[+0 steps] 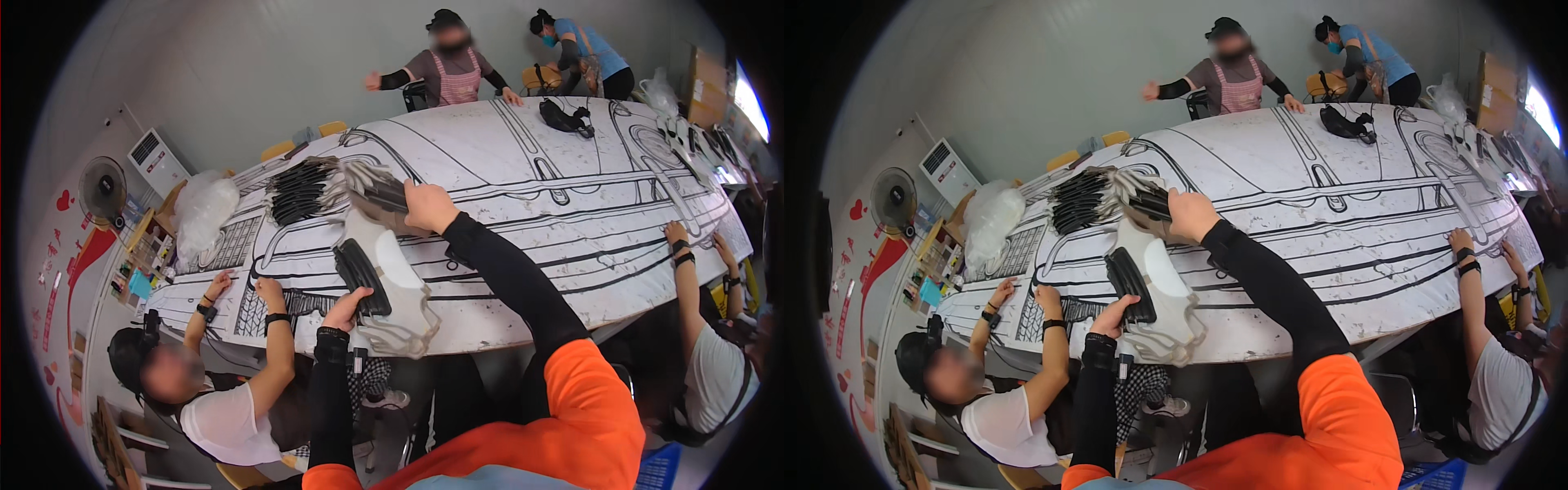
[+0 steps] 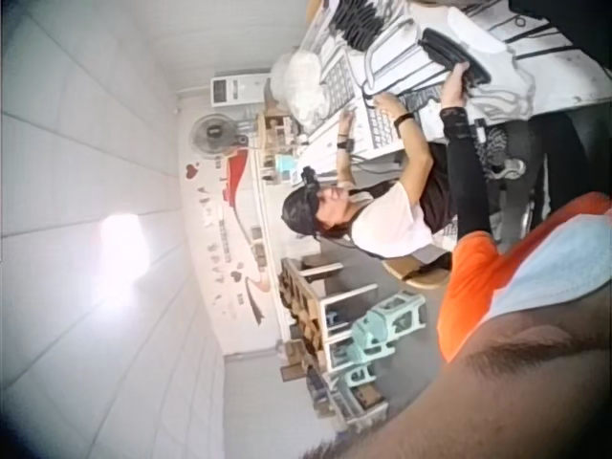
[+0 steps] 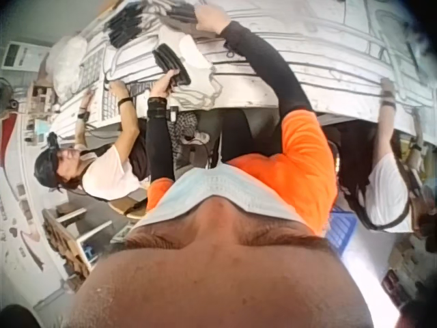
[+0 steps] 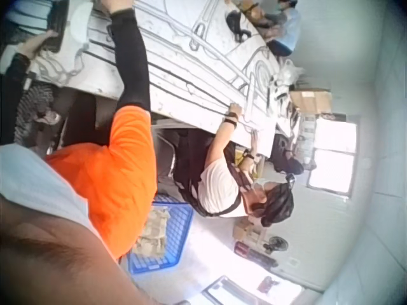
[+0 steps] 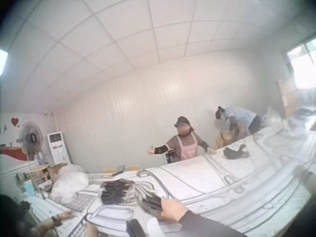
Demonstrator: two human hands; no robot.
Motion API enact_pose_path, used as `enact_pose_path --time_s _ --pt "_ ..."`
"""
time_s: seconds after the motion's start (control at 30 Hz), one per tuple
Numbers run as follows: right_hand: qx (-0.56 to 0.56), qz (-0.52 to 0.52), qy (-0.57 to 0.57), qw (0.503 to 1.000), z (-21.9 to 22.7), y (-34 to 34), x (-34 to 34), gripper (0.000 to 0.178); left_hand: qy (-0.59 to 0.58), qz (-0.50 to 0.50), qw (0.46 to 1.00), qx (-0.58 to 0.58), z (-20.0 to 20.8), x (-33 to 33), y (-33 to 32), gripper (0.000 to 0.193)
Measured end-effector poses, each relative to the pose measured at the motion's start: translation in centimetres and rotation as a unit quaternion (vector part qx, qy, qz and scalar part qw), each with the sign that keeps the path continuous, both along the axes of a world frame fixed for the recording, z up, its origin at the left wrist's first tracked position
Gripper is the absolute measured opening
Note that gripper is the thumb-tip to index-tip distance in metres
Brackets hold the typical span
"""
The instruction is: Organize and stack various shoe components on a large assembly table in a manufacturing environment.
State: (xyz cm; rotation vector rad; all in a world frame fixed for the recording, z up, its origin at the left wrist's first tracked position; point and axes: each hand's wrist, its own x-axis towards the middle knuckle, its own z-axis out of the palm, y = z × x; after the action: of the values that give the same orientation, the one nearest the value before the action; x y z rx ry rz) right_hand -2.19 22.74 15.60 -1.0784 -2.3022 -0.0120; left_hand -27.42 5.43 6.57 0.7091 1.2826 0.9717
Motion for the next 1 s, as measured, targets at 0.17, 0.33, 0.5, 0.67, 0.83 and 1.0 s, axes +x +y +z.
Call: enact_pose_path --time_s 0.17,0.33,0.5,0.67,0.83,1.0 --pt "-0.009 -0.129 0.010 0.992 3.9 -8.9 5.9 0.039 0.014 -0.089 0.996 -0.028 1.4 7.3 -1.4 0.033" --pt "-0.136 -0.165 -0.049 0.976 2.6 -15.1 8.2 0.053 0.039 -0.124 0.991 0.034 1.5 15.0 -3.0 0.040" --pt "-0.287 -0.003 -0.100 0.953 1.5 -15.4 10.4 0.107 -0.035 -0.097 0.993 0.061 -1.1 14.6 -3.7 0.055" --pt "-0.391 -0.062 0.175 0.902 -7.5 -11.7 16.0 0.100 -0.184 -0.095 0.977 0.044 3.4 16.5 -4.6 0.072" --pt "-0.628 -0.039 0.320 0.709 -6.4 -17.2 13.8 0.098 -0.148 -0.050 0.987 0.040 4.3 16.1 -4.7 0.066" --pt "-0.586 -0.027 0.317 0.745 -9.2 -18.2 15.1 0.084 -0.073 -0.055 0.995 0.049 4.2 16.0 -4.6 0.053"
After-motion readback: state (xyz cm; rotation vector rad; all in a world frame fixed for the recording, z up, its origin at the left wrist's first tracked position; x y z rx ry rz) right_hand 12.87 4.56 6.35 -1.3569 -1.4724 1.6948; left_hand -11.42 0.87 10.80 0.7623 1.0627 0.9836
